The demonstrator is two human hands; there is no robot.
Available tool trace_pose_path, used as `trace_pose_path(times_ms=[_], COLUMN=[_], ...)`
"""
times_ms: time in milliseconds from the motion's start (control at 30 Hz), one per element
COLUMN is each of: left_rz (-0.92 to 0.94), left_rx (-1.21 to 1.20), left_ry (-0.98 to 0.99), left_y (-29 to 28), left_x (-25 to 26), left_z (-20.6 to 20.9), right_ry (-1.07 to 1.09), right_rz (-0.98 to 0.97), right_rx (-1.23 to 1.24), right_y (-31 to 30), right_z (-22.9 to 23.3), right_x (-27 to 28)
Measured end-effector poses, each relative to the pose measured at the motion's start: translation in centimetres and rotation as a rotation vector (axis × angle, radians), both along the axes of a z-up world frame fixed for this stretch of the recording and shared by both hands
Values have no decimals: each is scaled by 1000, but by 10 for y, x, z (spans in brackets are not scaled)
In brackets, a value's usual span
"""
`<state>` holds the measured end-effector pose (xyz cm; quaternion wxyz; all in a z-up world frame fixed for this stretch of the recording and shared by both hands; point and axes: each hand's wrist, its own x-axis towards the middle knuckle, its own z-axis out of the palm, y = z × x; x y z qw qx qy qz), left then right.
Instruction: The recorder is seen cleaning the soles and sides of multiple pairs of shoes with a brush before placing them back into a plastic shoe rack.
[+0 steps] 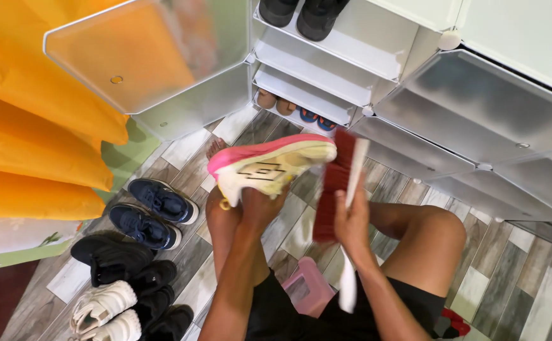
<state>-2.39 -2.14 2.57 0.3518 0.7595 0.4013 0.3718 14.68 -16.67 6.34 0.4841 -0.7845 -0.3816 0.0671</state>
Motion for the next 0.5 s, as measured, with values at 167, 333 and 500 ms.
trace_pose_path(times_ms=[167,333,500], left_rz=[-80,-128,-275], left_rx=[71,87,260], left_ry=[153,230,71], left_y=[1,-1,-3], left_x=[11,11,15], left_z=[-14,-29,-23], right_ry=[-172,-92,-354], right_rz=[352,248,237], right_rx=[-87,-45,-135], right_y=[-3,-7,-9], right_z=[34,16,-4], right_x=[-7,-3,-5])
